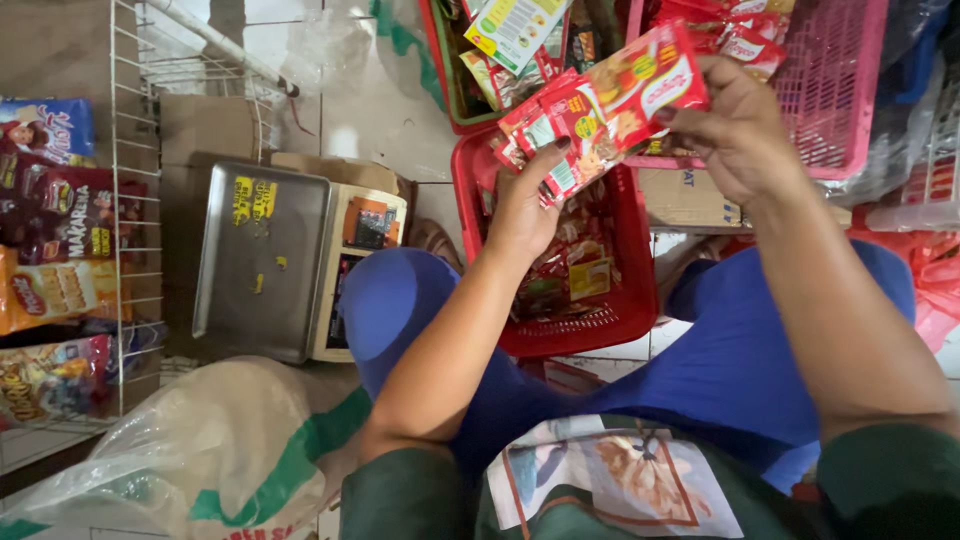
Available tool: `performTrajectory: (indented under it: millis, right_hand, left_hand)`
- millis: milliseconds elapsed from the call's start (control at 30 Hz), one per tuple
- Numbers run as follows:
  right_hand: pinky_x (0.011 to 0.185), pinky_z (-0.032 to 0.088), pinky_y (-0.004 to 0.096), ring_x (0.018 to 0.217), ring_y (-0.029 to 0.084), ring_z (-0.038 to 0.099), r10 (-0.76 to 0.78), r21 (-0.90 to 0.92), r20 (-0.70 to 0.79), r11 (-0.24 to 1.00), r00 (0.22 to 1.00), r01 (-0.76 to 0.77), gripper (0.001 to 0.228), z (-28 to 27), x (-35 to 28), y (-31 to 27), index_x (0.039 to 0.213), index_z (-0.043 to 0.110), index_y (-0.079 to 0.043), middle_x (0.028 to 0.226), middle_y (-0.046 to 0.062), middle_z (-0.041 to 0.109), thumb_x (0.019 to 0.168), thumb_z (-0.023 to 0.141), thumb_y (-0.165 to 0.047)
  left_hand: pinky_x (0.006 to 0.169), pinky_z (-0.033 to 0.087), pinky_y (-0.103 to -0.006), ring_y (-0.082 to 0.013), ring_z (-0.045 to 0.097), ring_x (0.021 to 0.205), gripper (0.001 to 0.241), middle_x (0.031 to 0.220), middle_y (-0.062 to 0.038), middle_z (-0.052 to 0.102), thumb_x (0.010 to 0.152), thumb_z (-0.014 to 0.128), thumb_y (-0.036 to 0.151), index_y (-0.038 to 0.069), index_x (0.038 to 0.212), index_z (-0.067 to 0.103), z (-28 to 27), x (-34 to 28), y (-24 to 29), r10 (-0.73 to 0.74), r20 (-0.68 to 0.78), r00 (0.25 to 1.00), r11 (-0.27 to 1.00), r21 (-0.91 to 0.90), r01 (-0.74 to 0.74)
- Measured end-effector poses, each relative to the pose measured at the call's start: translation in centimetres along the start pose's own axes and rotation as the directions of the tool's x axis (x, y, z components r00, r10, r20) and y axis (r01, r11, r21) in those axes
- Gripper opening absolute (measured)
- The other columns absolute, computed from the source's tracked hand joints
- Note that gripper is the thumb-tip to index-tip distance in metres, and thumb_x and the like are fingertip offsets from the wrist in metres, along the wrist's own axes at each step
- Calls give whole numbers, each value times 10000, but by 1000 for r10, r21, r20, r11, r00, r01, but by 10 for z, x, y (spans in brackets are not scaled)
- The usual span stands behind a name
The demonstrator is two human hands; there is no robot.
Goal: The person sorts small packets of seasoning from a larger pile into a red plastic basket by hand.
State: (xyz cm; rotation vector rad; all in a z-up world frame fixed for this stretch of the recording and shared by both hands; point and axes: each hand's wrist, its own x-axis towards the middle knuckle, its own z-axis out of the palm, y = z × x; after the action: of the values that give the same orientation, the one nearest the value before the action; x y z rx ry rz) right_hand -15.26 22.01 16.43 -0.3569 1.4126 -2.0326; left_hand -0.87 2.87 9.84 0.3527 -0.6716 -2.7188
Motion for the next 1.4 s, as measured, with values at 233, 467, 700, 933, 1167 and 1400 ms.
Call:
performTrajectory:
  millis: [233,467,700,933,1167,1400]
  right_hand:
    - [889,620,355,1061,209,729,-10,161,-8,987,1000,12,345,4,1,-1,1303,599,0,1231,144,717,976,593,110]
    - [994,631,436,1086,234,732,113,256,-53,962,992,-96,248,4,6,21,1231,613,-4,1217,142,712,992,595,62]
    - [975,539,334,1020,134,687,65,154,-151,987,986,-41,177,28,0,75,1174,664,-45,1143,68,739,999,685,-28]
    - [945,565,354,1032,158,690,71,166,-119,985,990,-50,204,37,-1,65,1194,644,-28,1177,88,734,1003,714,-11]
    - [935,655,396,1058,246,761,-208,5,-123,978,970,211,270,-38,25,12,1293,664,7,1205,154,744,1044,653,111]
    - [918,537,542,986,408,683,-320,-979,185,20,929,202,338,-114,50,53,1215,741,-11,1158,228,709,895,795,-107]
  left_hand:
    - [1040,549,-408,-203,674,1169,359,1244,-59,694,971,699,3,44,1317,608,-4,2,3,11,-21,1000,1000,16,-11]
    - [1028,556,-408,-200,683,1154,368,1237,-63,705,945,709,0,45,1300,620,0,1,3,29,-12,999,999,13,-29]
    - [1013,562,-403,-199,681,1154,359,1251,-75,697,962,712,-2,33,1305,616,-7,3,-6,53,-39,998,998,32,-52]
    - [1020,556,-379,-190,680,1169,357,1278,-81,696,968,702,4,30,1314,622,-11,3,-11,59,-13,998,994,90,-58]
    - [968,573,-393,-193,690,1114,346,1214,-68,703,941,708,8,40,1277,633,-15,4,-3,29,-117,993,990,137,-12]
    - [965,570,-392,-201,699,1094,321,1191,-81,719,947,734,-9,17,1256,656,-14,1,-7,5,-40,999,977,213,4]
